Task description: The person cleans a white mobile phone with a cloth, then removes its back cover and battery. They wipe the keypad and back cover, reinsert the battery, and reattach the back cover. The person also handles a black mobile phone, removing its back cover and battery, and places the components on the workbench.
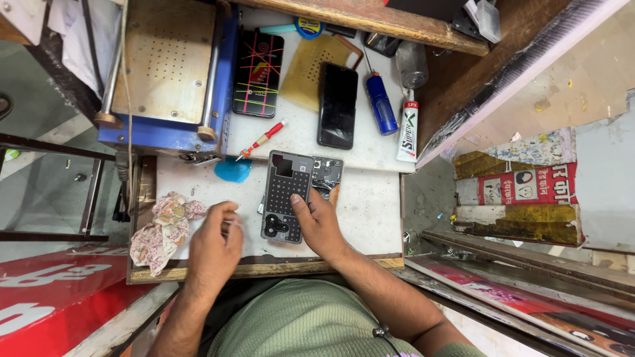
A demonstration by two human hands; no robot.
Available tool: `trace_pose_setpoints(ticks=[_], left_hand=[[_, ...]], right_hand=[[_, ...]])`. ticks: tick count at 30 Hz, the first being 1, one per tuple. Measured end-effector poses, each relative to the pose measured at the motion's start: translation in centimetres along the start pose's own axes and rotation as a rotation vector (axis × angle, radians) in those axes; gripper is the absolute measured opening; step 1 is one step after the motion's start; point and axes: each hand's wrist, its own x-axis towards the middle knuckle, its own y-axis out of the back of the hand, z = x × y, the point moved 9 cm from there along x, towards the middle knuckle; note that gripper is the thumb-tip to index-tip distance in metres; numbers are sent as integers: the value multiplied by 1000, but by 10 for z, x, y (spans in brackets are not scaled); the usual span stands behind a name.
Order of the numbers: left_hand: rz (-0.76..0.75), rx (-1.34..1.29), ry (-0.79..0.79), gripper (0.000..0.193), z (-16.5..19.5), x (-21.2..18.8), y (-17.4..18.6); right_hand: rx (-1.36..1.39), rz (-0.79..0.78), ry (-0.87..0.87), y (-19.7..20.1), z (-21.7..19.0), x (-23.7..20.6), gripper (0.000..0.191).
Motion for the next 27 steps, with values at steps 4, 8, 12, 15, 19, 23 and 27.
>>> trace_pose_setpoints(ticks=[4,8,12,15,19,23,27], left_hand=[[-92,-55,33,20,7,-4,-20],[-180,-117,155,19,1,0,-32],[-221,-203,106,18,11,3,-34],[-201,-192,58,19,17,5,-33],[-276,-290,361,19,-9,-1,-48],[-297,-500,321,19,-11,3,-57],[-318,-562,335,21,-16,1,-59]], right_hand=[[-167,14,-45,-8,3,-5,30],[-150,50,36,-8,-7,-9,29],[-74,61,30,-4,-7,-11,27],[-86,87,50,-2,-7,-10,27],[-149,43,24,-5,-3,-9,29],[-171,29,23,-6,-4,-10,32],[-130,-1,-18,-10,4,-10,33]])
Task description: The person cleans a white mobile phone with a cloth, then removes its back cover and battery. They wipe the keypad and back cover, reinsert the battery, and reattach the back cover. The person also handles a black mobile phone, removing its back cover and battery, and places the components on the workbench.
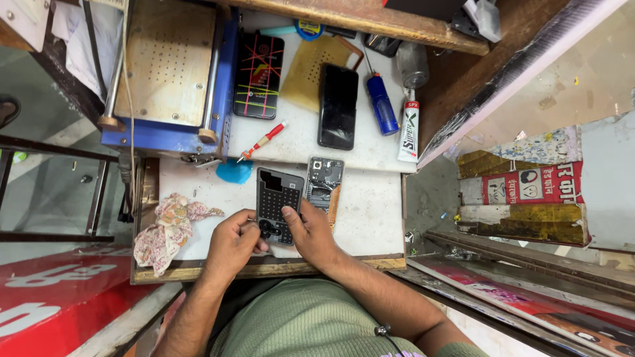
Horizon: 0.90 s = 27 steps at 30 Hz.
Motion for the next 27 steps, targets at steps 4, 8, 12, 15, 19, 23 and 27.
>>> trace_pose_setpoints(ticks=[4,8,12,15,19,23,27], left_hand=[[17,-26,19,21,-2,1,1],[26,-4,56,21,-2,1,1],[-7,41,25,23,0,0,0],[-12,1,32,24,-4,-1,0],[2,-20,47,22,-8,-1,3],[17,7,43,22,-9,-3,5],[-17,0,23,21,-7,-4,3]], right_hand=[[-16,13,64,1,1,1,34],[-13,0,46,0,7,2,35],[-36,7,33,-1,8,0,35],[-17,-6,40,-2,7,-1,36],[-21,0,26,-1,7,1,35],[-24,-4,78,-5,1,-2,36],[-61,-29,6,-7,7,-2,36]])
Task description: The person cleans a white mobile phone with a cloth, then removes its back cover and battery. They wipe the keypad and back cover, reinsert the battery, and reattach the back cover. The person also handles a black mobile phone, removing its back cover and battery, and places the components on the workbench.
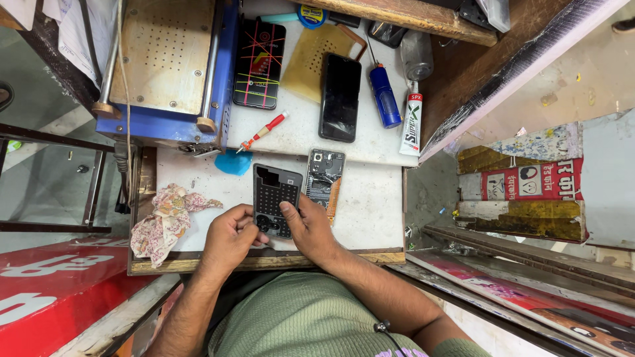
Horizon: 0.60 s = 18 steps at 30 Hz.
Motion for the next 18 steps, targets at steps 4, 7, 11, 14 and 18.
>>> trace_pose_setpoints(ticks=[4,7,11,14,18], left_hand=[[25,-70,41,21,-3,0,2],[29,-64,28,21,-2,-1,2],[2,-63,-1,23,2,-2,-1],[15,-93,30,21,0,-2,-1],[37,-70,40,19,1,-2,2]], right_hand=[[6,14,13,3,1,1,37],[4,17,42,2,0,-1,38],[22,0,10,-1,4,-1,38],[32,5,17,1,3,0,38],[11,18,33,3,0,0,38]])
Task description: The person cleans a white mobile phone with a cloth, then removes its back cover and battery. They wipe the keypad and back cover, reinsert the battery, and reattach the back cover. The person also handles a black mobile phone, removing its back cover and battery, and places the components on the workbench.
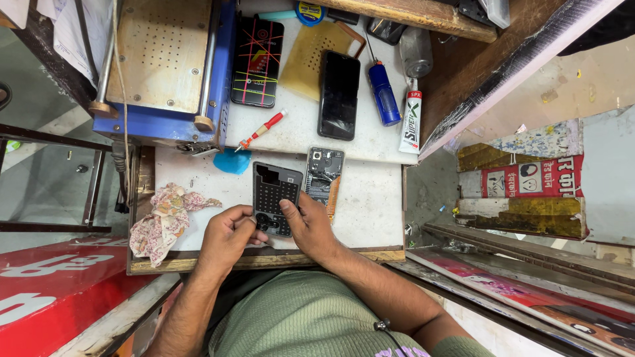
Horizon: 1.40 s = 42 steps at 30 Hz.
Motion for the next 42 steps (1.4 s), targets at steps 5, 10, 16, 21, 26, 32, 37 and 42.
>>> trace_pose_setpoints(ticks=[5,10,16,21,26,32,37,42], left_hand=[[-45,-11,-71,23,5,1,-1],[0,22,-59,25,5,-1,5],[231,455,-259,21,32,-18,26],[175,602,-209,29,21,-18,17],[219,472,-171,23,16,-15,37],[320,705,14,28,16,-23,82],[493,1017,-224,41,51,-40,76],[843,1330,-375,47,94,-67,95]], right_hand=[[14,4,20,0,-3,0,37],[47,11,-28,3,3,2,37],[235,36,-24,6,8,7,33],[219,-28,-50,-2,14,7,32],[323,-181,-228,-15,26,4,33],[285,-70,-298,40,48,-9,28],[266,234,-203,109,65,-19,21],[279,388,-198,134,71,-28,20]])
